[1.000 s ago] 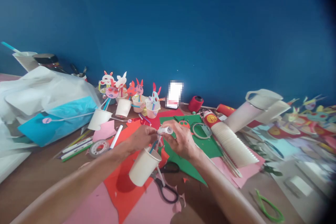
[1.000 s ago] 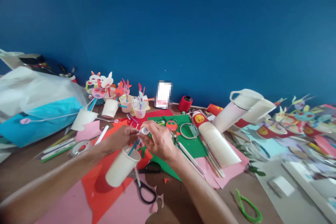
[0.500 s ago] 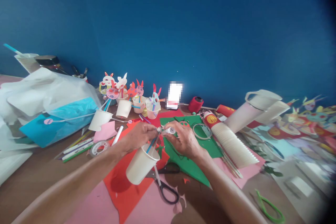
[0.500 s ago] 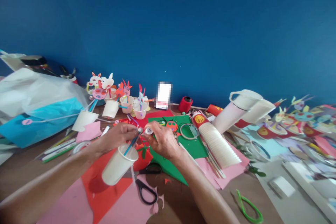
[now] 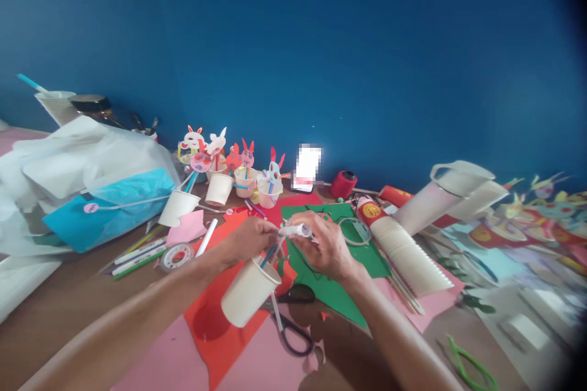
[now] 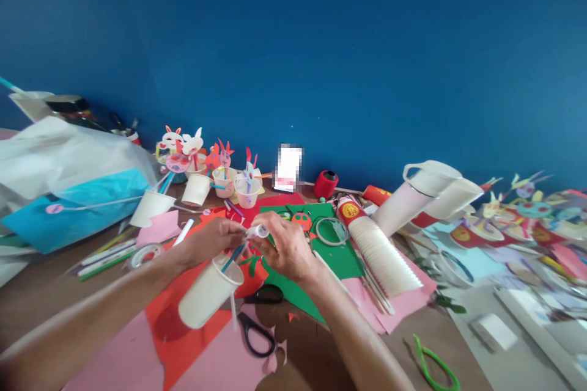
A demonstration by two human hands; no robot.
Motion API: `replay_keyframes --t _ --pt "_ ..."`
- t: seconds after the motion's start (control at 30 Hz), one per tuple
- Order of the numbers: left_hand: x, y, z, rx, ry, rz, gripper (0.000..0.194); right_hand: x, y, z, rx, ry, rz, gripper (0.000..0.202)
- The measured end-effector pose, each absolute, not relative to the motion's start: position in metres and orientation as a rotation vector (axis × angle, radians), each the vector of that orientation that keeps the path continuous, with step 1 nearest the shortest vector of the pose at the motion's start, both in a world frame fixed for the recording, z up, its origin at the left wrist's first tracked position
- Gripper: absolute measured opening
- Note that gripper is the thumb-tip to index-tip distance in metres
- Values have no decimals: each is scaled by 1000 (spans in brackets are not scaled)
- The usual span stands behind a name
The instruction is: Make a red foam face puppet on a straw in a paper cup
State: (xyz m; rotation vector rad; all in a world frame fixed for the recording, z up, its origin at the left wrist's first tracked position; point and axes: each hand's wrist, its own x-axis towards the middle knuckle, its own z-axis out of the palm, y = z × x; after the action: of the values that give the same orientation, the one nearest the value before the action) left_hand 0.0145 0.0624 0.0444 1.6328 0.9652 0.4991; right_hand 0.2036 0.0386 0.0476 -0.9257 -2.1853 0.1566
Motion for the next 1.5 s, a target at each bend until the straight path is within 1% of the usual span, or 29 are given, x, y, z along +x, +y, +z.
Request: replay_keyframes --t 0.27,0.57,0.93,1.23,1.5 --pt "19 59 42 1647 1040 497 22 200 38 51 -926 -2255 148 16" --pt "14 64 42 1660 982 489 27 209 39 48 -969 -2286 133 17" --pt "18 61 39 1638 1027 487 22 203 40 49 -959 -2259 164 16" --pt "16 64 38 1600 961 479 31 211 39 48 -963 -2311 174 18" --pt "17 64 39 1648 1001 447 26 205 41 46 -934 -2285 209 16"
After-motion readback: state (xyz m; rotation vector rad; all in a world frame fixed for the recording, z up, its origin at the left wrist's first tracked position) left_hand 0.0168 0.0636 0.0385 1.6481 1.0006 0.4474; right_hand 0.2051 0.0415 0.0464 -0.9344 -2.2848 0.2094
